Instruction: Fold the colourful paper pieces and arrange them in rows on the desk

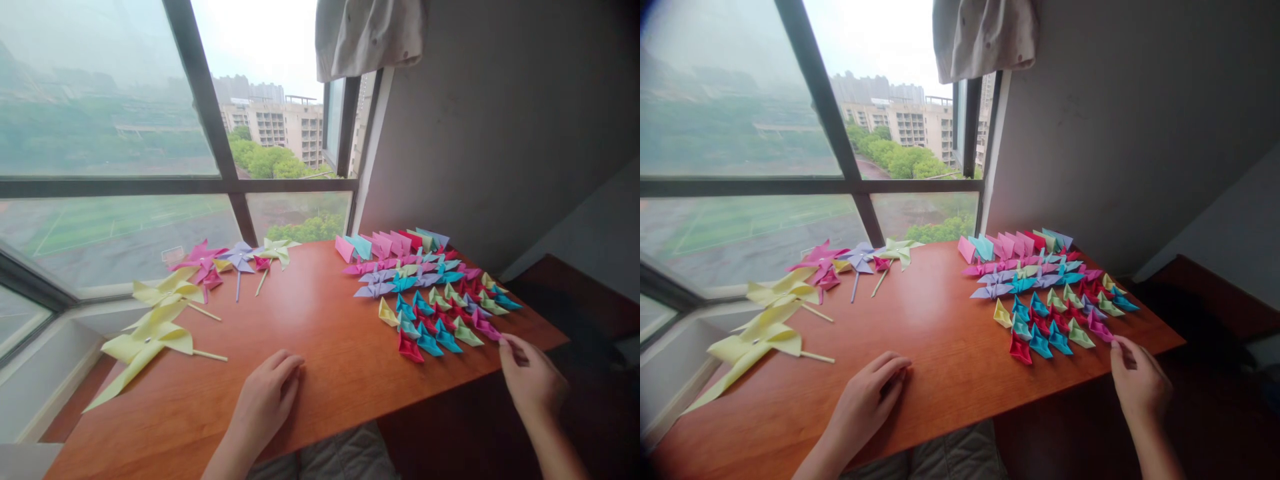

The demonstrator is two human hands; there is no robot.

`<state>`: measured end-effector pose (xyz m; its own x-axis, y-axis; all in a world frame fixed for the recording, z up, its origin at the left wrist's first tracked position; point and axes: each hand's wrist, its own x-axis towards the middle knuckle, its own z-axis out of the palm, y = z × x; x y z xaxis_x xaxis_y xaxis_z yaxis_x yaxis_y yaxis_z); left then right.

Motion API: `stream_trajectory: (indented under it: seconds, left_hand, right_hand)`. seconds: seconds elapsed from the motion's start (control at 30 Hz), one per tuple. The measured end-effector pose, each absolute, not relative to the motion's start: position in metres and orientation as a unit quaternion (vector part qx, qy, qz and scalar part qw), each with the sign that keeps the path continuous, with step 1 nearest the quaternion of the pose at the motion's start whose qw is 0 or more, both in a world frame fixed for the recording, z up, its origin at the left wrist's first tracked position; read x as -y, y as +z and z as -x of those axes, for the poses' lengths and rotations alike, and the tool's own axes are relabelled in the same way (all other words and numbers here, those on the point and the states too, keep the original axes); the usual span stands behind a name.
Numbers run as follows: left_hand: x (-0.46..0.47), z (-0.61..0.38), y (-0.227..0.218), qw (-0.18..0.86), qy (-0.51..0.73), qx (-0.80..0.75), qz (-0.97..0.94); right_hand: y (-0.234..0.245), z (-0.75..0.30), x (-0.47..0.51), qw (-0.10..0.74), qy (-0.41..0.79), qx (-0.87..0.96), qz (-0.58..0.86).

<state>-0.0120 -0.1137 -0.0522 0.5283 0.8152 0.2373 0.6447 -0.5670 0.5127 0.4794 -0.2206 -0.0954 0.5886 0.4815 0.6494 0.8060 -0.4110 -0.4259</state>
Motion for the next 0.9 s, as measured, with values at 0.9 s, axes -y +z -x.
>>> stream_trajectory:
  seconds: [0.9]
  left_hand:
    - [0.113,0.009,-0.042,0.232,0.276,-0.444,-0.820]
  right_hand:
    - [-0.043,-0.307,0.180,0.473,-0.083,0.561,0.674]
